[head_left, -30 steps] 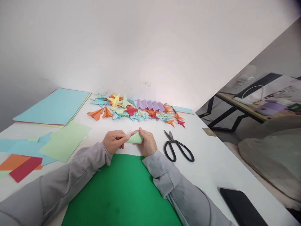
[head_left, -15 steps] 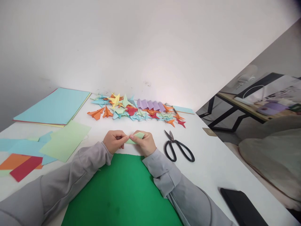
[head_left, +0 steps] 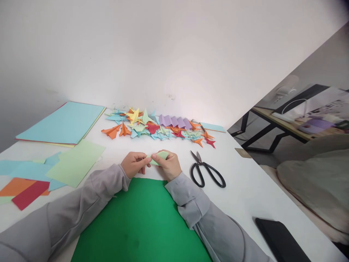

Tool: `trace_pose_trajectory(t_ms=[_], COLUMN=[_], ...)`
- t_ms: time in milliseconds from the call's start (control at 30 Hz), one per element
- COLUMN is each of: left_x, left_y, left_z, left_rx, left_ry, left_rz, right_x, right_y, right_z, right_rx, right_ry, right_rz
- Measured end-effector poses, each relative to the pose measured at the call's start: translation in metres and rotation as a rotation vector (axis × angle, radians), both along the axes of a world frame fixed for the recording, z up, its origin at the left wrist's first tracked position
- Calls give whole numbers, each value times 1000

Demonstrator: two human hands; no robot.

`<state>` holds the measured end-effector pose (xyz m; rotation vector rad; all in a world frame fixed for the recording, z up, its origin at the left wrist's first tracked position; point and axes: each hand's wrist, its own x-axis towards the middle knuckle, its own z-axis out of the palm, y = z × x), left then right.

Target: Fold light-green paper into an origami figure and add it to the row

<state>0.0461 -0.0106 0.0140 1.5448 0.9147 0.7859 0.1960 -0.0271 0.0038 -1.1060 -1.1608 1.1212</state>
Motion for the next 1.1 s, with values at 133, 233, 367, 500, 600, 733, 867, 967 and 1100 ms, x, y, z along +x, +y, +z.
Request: trace_pose_trajectory(t_ms=[133,233,367,500,600,733,867,967,1100], left_x=[0,1,2,2,1,1,2,2,1], left_y=[-1,-2,-2,-3,-3,-2,-1,0,1], left_z=[2,4,5,3,1,1,1,0,2], left_rx=[40,88,125,132,128,105,71,44,13], left_ry=[3,-7,-23,-6,10,18,9,-15,-66], left_rz=[1,45,90,87,82,88,82,76,125], right_x=[0,-1,-3,-4,-4,-4,-5,-4,-3], right_y=[1,0,-1,-2,-2,-3,-3,-3,-3], right_z=[-1,1,5,7,6,6,7,6,3], right_rx=[-7,-23,-29,-33,-51,-58,-54,-36,-44], right_ry=[22,-11,-36,-43,-35,-20,-40,-61,-43], right_rz=[19,40,77,68,53,46,65,55,77])
